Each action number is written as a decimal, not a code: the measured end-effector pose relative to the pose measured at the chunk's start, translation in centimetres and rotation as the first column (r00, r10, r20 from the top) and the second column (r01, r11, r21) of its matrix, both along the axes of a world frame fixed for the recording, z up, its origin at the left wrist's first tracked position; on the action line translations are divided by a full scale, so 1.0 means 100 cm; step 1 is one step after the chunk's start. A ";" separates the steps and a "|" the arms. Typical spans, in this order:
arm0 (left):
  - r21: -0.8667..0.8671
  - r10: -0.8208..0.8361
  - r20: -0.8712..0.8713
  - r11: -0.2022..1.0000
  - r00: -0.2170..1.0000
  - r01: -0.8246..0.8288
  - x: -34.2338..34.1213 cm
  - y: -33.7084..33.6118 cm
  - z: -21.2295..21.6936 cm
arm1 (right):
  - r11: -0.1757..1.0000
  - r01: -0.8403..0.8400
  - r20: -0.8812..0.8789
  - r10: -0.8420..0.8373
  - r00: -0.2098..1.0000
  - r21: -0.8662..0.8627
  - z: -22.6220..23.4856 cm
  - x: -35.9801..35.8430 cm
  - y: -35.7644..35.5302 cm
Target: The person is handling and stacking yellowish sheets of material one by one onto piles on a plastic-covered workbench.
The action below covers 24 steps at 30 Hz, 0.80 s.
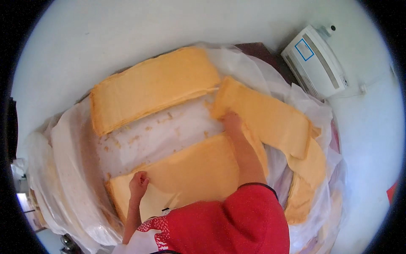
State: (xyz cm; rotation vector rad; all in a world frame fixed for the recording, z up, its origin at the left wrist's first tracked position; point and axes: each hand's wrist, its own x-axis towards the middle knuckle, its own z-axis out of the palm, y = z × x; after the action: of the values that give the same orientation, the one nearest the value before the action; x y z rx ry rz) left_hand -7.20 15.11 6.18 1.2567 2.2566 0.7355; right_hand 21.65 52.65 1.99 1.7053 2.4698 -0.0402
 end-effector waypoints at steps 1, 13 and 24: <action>0.047 0.006 -0.004 0.999 1.000 -0.005 -0.001 -0.005 0.001 | 1.000 -0.020 -0.010 0.020 1.000 0.006 0.001 0.004 0.005; 0.064 0.074 0.030 0.995 0.997 -0.076 0.001 -0.008 0.004 | 0.840 0.505 -0.620 -0.506 0.599 -0.198 -0.016 0.063 0.058; 0.250 0.139 0.266 0.946 0.954 -0.208 -0.046 0.026 0.002 | 0.968 -0.173 -0.154 0.202 0.967 0.184 0.045 -0.067 0.010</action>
State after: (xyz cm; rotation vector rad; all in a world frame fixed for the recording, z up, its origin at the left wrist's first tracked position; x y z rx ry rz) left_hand -11.82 17.76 6.39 1.0203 2.1300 1.2379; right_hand 14.94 53.64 6.45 1.5786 2.8268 0.0464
